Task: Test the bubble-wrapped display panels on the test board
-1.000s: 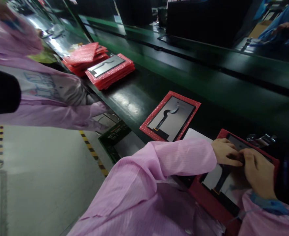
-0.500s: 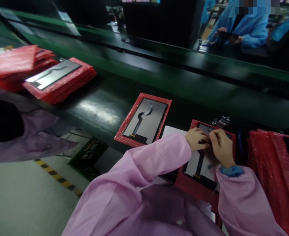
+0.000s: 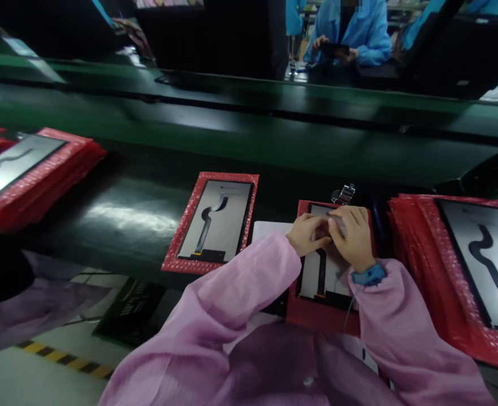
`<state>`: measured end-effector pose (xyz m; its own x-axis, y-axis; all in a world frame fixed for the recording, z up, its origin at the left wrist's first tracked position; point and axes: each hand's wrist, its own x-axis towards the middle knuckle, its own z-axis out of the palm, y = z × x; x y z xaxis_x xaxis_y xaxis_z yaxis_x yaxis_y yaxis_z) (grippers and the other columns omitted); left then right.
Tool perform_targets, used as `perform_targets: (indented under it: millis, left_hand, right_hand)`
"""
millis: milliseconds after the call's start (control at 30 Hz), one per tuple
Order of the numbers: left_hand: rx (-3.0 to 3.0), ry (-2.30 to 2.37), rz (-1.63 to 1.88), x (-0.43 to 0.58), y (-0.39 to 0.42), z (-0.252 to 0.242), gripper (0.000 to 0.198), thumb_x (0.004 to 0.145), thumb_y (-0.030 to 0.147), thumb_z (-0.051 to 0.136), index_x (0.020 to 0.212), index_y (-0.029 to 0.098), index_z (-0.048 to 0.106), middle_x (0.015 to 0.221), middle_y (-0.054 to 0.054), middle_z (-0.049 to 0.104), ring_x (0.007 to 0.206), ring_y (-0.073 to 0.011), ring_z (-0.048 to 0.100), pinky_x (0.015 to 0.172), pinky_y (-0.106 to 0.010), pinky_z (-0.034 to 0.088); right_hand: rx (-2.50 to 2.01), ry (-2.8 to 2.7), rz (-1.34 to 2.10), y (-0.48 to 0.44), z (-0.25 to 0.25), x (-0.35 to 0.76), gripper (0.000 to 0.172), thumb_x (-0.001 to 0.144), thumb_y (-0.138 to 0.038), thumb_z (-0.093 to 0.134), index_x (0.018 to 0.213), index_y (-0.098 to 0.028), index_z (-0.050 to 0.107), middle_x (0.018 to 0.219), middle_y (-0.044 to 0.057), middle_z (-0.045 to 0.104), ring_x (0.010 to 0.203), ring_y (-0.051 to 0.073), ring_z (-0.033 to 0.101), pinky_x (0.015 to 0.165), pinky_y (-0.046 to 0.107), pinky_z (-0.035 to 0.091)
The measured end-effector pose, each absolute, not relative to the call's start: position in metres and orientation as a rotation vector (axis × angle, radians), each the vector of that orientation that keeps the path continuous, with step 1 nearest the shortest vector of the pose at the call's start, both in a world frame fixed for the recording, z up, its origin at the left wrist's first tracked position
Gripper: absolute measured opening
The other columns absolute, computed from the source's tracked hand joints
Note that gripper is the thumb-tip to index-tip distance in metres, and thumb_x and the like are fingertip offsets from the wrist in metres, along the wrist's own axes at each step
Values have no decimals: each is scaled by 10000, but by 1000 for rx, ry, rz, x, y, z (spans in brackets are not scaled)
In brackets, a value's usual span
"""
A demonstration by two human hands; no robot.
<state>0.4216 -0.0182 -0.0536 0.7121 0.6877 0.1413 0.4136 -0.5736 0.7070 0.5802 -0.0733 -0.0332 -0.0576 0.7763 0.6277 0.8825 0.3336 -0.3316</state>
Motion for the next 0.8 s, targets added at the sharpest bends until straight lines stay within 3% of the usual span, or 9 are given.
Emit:
perform_targets:
  millis: [300, 567, 800]
  left_hand:
    - [2308, 829, 491, 420, -17, -58, 225, 791, 194, 640, 1010, 165, 685, 1120, -80, 722, 1170, -256, 573, 1076, -417, 441]
    - [2314, 771, 532, 420, -14, -66, 237, 791, 230, 654, 1010, 151, 701, 1096, -100, 724, 1149, -275, 579, 1075, -459, 435]
    - [2393, 782, 446, 426, -8, -68, 347, 793, 269, 670, 1102, 111, 687, 1187, -130, 702, 1170, -273, 585, 1097, -418, 430]
  right_hand:
    - [-1366, -2046, 177, -74, -37, 572, 164, 966, -271, 457, 957, -205, 606, 929, 72, 659, 917, 226, 564, 876, 395, 476]
    - [-1358, -2072, 131, -73, -37, 573, 168, 967, -270, 458, 967, -194, 608, 928, 79, 659, 911, 229, 575, 855, 399, 487]
    - [-1313, -2094, 58, -70, -39, 577, 168, 967, -283, 465, 970, -199, 611, 923, 69, 658, 888, 220, 593, 840, 379, 481]
